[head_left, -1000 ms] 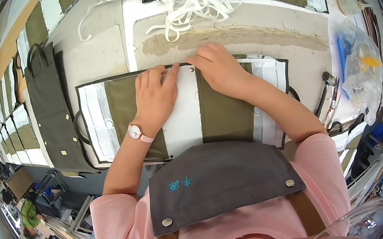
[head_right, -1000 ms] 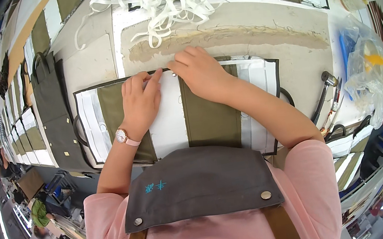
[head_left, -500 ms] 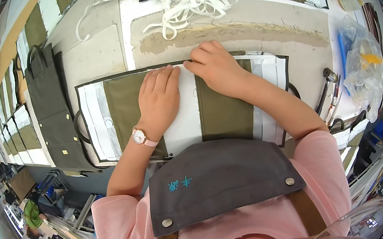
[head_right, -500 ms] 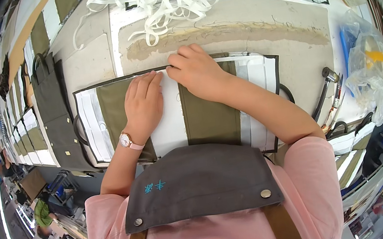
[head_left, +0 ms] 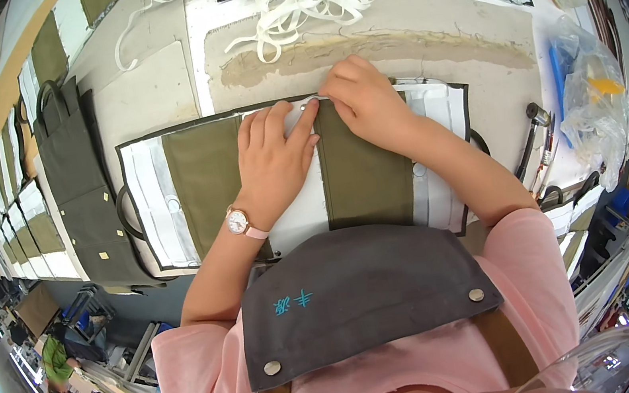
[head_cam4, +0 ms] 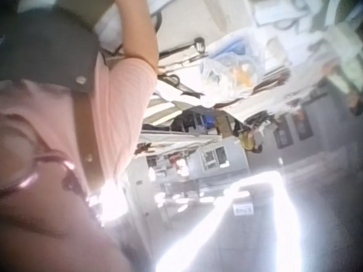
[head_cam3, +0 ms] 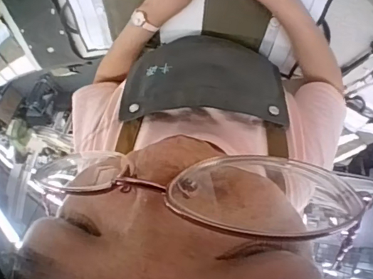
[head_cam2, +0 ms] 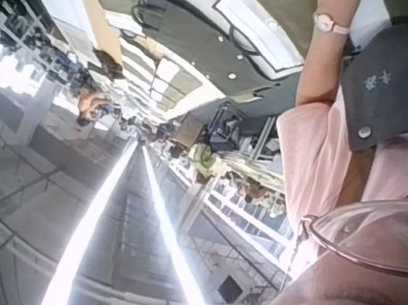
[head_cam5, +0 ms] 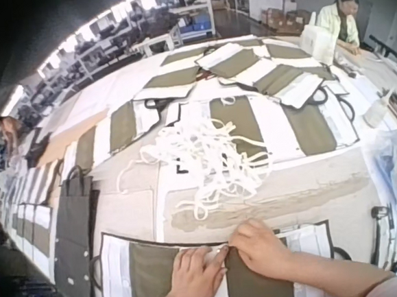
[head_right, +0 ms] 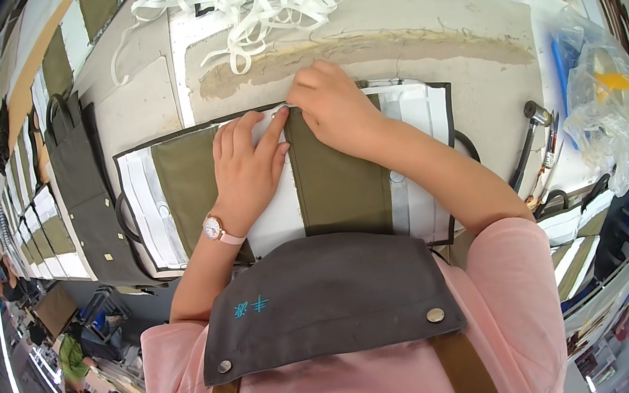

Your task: The person assembles green fabric bags by threading white elastic straps through metal grommets on the bag flaps. They repeatedly pick up straps, thread them through the holes, and pull them taut to secure the closure. The process is repeated for multiple bags laid out on a workbench.

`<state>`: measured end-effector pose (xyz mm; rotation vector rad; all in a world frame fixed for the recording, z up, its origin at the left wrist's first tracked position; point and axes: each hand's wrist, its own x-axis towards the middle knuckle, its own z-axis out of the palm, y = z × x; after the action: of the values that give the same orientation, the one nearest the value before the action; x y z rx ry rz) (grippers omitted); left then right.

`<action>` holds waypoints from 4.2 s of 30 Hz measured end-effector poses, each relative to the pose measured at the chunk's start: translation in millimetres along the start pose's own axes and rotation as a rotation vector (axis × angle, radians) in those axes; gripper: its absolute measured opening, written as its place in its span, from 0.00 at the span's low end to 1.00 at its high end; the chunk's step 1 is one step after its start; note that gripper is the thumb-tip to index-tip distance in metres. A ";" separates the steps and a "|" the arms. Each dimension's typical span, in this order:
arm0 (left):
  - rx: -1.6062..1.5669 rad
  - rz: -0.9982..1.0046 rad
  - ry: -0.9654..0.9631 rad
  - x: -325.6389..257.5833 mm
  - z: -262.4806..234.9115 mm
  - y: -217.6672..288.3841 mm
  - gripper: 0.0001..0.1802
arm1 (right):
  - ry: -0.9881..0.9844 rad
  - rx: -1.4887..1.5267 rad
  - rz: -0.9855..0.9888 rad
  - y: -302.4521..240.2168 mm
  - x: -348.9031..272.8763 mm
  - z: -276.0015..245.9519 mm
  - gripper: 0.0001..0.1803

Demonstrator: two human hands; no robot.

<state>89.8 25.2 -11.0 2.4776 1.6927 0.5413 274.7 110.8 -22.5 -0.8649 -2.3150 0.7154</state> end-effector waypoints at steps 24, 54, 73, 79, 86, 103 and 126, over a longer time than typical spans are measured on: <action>0.003 0.025 -0.038 5.3 7.0 14.2 0.24 | -0.001 -0.446 -0.138 1.7 -18.8 -19.2 0.09; -0.014 -0.048 -0.110 10.8 3.7 15.0 0.22 | 0.018 -0.475 -0.133 1.0 -4.9 -15.9 0.11; -0.118 0.118 -0.110 24.1 -7.6 -31.3 0.24 | 0.018 -0.478 -0.109 7.8 -37.9 -39.2 0.09; -0.052 0.080 -0.124 22.1 -7.9 -23.4 0.25 | 0.080 -0.463 -0.117 9.9 -47.3 -30.6 0.12; 0.062 0.004 -0.126 10.7 -3.0 0.5 0.29 | 0.153 -0.434 -0.125 2.2 -48.6 -28.7 0.10; 0.273 -0.076 -0.190 14.1 -4.9 29.0 0.34 | 0.154 -0.378 -0.036 1.5 -46.9 -27.9 0.13; 0.181 -0.086 -0.097 7.8 4.8 25.6 0.34 | -0.133 0.016 0.084 5.9 15.2 -7.2 0.06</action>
<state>116.5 23.2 -6.7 2.4877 1.8760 0.2656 272.2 127.4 -16.4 -0.9383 -2.3973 0.8495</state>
